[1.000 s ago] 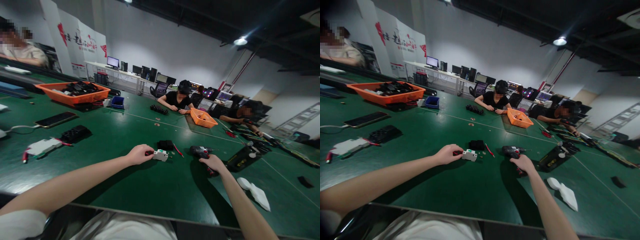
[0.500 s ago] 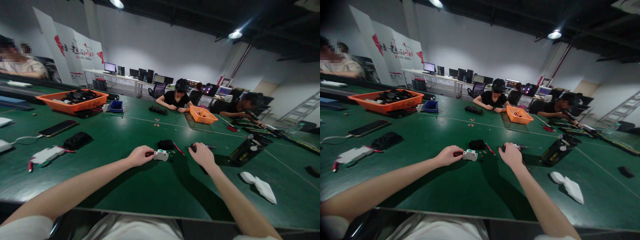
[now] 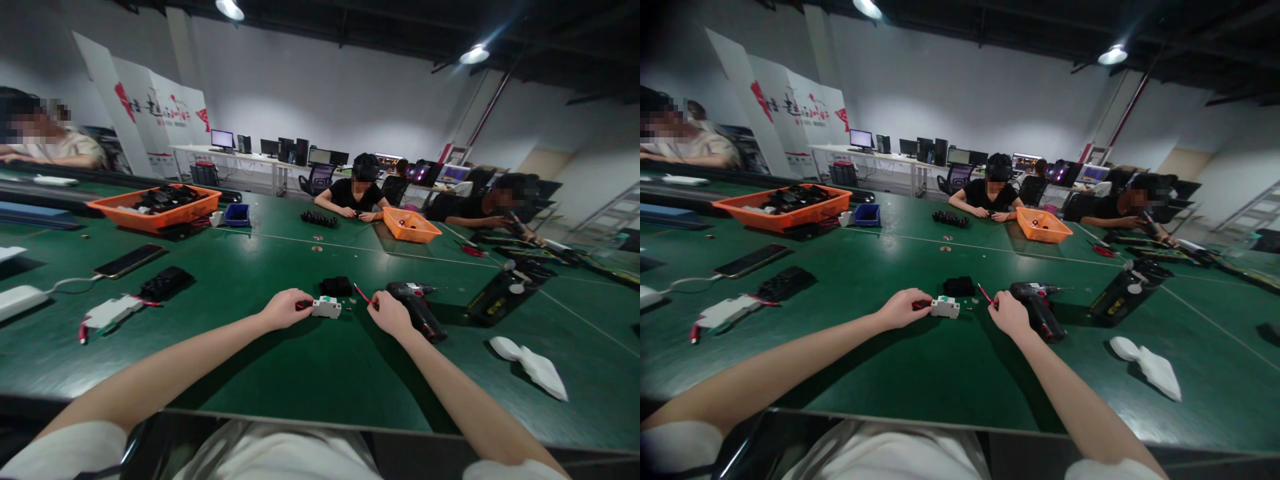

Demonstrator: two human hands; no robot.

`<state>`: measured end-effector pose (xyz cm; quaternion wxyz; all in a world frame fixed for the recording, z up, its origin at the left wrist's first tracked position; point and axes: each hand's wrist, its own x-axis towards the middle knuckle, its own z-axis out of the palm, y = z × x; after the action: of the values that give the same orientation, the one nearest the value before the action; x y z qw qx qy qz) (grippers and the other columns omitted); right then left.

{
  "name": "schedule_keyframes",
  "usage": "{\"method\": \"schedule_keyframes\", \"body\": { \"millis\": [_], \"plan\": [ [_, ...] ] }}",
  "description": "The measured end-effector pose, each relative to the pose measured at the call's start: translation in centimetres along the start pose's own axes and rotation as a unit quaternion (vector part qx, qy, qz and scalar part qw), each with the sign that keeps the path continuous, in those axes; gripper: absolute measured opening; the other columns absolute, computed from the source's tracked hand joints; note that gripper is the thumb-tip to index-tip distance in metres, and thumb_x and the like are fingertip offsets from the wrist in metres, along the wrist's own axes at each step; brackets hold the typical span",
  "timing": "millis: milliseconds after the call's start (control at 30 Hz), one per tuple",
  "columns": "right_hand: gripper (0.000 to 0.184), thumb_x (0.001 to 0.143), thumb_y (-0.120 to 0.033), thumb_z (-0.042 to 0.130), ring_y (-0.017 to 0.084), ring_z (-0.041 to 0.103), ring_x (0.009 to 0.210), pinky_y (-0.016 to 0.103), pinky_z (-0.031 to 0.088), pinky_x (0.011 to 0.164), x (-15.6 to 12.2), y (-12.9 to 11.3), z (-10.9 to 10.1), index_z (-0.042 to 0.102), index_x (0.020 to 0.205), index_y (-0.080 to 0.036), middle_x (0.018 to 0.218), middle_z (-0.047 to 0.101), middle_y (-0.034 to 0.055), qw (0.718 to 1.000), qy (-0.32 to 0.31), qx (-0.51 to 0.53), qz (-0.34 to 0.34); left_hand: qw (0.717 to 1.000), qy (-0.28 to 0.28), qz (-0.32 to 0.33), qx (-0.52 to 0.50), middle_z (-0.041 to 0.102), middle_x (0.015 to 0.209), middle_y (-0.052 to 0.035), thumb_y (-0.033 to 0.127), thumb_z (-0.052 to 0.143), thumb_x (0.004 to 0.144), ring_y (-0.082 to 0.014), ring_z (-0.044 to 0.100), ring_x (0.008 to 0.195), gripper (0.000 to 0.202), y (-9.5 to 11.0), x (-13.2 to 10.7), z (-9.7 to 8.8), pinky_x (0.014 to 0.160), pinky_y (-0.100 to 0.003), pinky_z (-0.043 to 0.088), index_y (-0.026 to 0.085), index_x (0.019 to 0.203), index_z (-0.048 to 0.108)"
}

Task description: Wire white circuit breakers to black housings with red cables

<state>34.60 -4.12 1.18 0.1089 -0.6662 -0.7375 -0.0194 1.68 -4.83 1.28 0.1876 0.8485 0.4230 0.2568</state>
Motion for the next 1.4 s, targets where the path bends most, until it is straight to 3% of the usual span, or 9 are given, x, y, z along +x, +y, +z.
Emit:
{"method": "schedule_keyframes", "body": {
  "millis": [133,400,633,800,900,1033,1233,1400],
  "plan": [
    [0.024,0.097,-0.038,0.05,0.017,0.063,0.074,0.025,0.036,0.058,0.0,0.1,0.2,0.063,0.104,-0.019,0.101,0.063,0.0076,1.0,0.007,0.008,-0.013,1.0,-0.014,0.006,-0.005,0.073,0.106,-0.0044,0.04,0.057,0.09,-0.02,0.065,0.096,0.031,-0.4,0.1,-0.7,0.085,-0.034,0.052,0.023,0.111,0.071],
    [0.013,0.092,-0.03,0.057,0.018,0.063,0.081,0.025,0.039,0.064,-0.1,0.4,-0.1,0.061,0.091,-0.018,0.096,0.065,0.0063,0.999,0.026,0.034,-0.026,1.0,-0.023,0.013,-0.001,0.073,0.106,-0.0046,0.04,0.056,0.09,-0.0192,0.065,0.095,0.03,-0.9,0.4,-0.9,0.083,-0.032,0.053,0.022,0.109,0.071],
    [0.007,0.09,-0.025,0.056,0.017,0.061,0.078,0.027,0.043,0.07,-1.0,0.4,-2.1,0.058,0.091,-0.019,0.092,0.066,0.0044,0.98,0.068,0.116,-0.144,1.0,-0.019,0.017,-0.001,0.073,0.105,-0.0047,0.04,0.056,0.09,-0.0193,0.065,0.094,0.03,-0.8,0.4,-0.8,0.083,-0.033,0.054,0.022,0.109,0.071],
    [0.016,0.092,-0.032,0.056,0.017,0.062,0.081,0.027,0.043,0.07,-1.3,0.9,-2.9,0.061,0.099,-0.018,0.096,0.068,0.0061,0.98,0.035,0.121,-0.151,1.0,-0.017,0.015,-0.002,0.073,0.105,-0.0043,0.041,0.056,0.091,-0.019,0.066,0.095,0.031,-0.9,0.4,-0.7,0.083,-0.032,0.054,0.022,0.109,0.071],
    [0.025,0.089,-0.041,0.062,0.018,0.061,0.079,0.027,0.042,0.067,-1.2,1.2,-2.2,0.063,0.099,-0.018,0.094,0.068,0.0061,0.983,-0.027,0.093,-0.153,1.0,-0.015,0.017,0.002,0.073,0.105,-0.0045,0.041,0.056,0.091,-0.0189,0.066,0.095,0.031,-1.0,0.5,-0.6,0.083,-0.032,0.053,0.022,0.109,0.071],
    [0.017,0.091,-0.034,0.059,0.015,0.058,0.07,0.025,0.04,0.063,-0.7,1.6,-1.6,0.064,0.091,-0.017,0.086,0.067,0.0041,0.98,-0.091,0.086,-0.156,1.0,-0.015,0.022,0.004,0.073,0.106,-0.0042,0.042,0.056,0.091,-0.0188,0.065,0.095,0.031,-1.2,0.5,-0.5,0.084,-0.032,0.052,0.022,0.11,0.071],
    [0.013,0.093,-0.029,0.056,0.015,0.057,0.07,0.026,0.039,0.063,-1.1,0.9,-1.8,0.062,0.091,-0.018,0.086,0.067,0.0037,0.972,-0.082,0.105,-0.194,1.0,-0.011,0.028,0.006,0.073,0.105,-0.0041,0.043,0.056,0.091,-0.0189,0.066,0.095,0.032,-1.3,0.6,-0.4,0.084,-0.032,0.052,0.022,0.11,0.071],
    [0.013,0.096,-0.029,0.056,0.019,0.061,0.082,0.03,0.044,0.072,-1.7,-0.6,-1.8,0.064,0.095,-0.019,0.092,0.068,0.0058,0.958,-0.049,0.116,-0.256,0.999,-0.005,0.035,0.009,0.074,0.103,-0.0038,0.041,0.057,0.09,-0.0191,0.066,0.093,0.03,-1.4,0.7,-0.3,0.083,-0.032,0.052,0.022,0.108,0.072]
  ]
}}
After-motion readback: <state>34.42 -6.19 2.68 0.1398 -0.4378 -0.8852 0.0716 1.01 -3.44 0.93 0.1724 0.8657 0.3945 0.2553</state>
